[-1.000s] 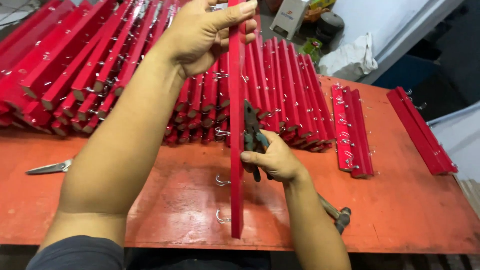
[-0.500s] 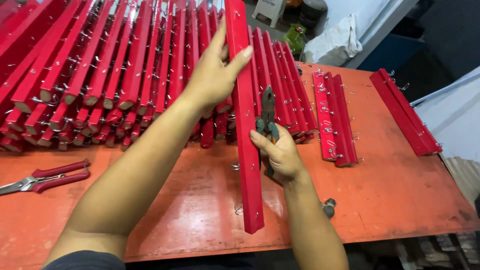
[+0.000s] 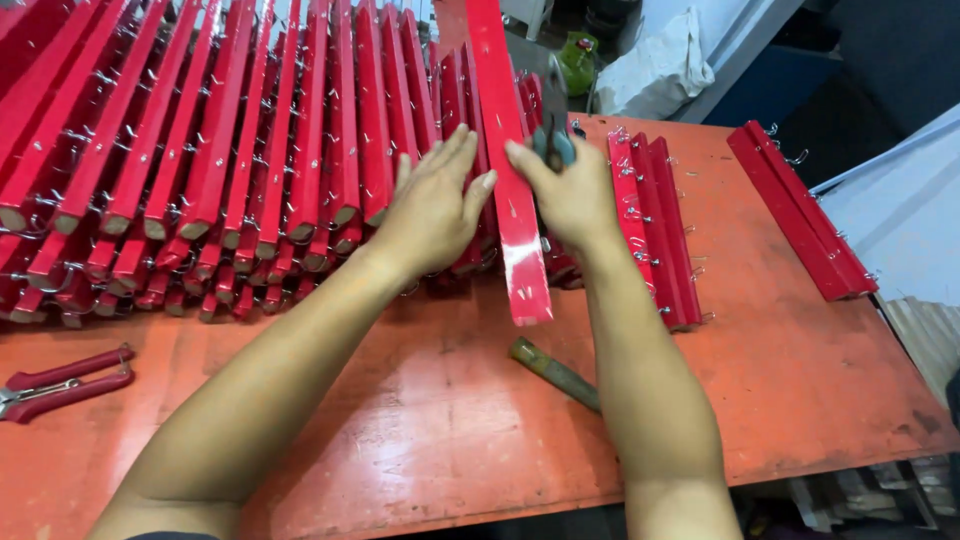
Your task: Assembling or inspecting red wooden coat racks by adjusting metal hooks with pliers on a workbench.
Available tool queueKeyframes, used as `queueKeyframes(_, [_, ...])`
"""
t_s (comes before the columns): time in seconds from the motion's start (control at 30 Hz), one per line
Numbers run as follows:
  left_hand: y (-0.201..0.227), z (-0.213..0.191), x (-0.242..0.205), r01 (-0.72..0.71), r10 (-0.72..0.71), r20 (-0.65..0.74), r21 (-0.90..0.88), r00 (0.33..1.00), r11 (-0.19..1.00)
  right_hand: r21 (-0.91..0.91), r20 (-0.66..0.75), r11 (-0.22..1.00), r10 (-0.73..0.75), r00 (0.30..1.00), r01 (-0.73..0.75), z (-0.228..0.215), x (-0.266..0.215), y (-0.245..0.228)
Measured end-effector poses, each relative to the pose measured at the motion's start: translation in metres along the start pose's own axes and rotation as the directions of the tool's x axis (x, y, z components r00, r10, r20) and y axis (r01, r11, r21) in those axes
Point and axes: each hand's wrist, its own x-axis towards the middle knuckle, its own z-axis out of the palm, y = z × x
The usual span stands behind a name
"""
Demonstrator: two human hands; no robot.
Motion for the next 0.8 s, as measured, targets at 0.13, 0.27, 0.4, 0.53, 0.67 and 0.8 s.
queueKeyframes(0.13, [-0.017,0.010,0.005,0.000,0.002,-0.018,0.106,1.000,0.994,-0.178,-0.013,0.981,0.070,0.997,-0.071,0.017,0.040,0.003])
queueKeyframes(0.27, [-0.024,0.012,0.006,-0.047,0.059,-0.044,0.247,0.997,0.968,-0.253,0.058,0.958,0.156,0.986,-0.137,0.042,0.053,-0.013])
queueKeyframes(0.4, [-0.029,0.007,0.006,-0.056,0.057,0.008,0.352,0.998,0.934,-0.354,0.091,0.924,0.185,0.979,-0.141,0.065,0.072,-0.005])
queueKeyframes(0.53, [-0.033,0.002,0.007,-0.038,0.045,-0.006,0.412,0.999,0.911,-0.377,0.078,0.906,0.240,0.968,-0.194,0.080,0.076,-0.004])
queueKeyframes(0.67, [-0.033,-0.001,0.011,-0.055,0.068,-0.015,0.425,0.998,0.904,-0.461,0.077,0.870,0.235,0.969,-0.174,0.093,0.086,0.003])
queueKeyframes(0.8, [-0.034,0.003,0.014,-0.079,0.084,0.007,0.412,0.996,0.908,-0.551,0.008,0.828,0.124,0.992,-0.099,0.113,0.107,0.034])
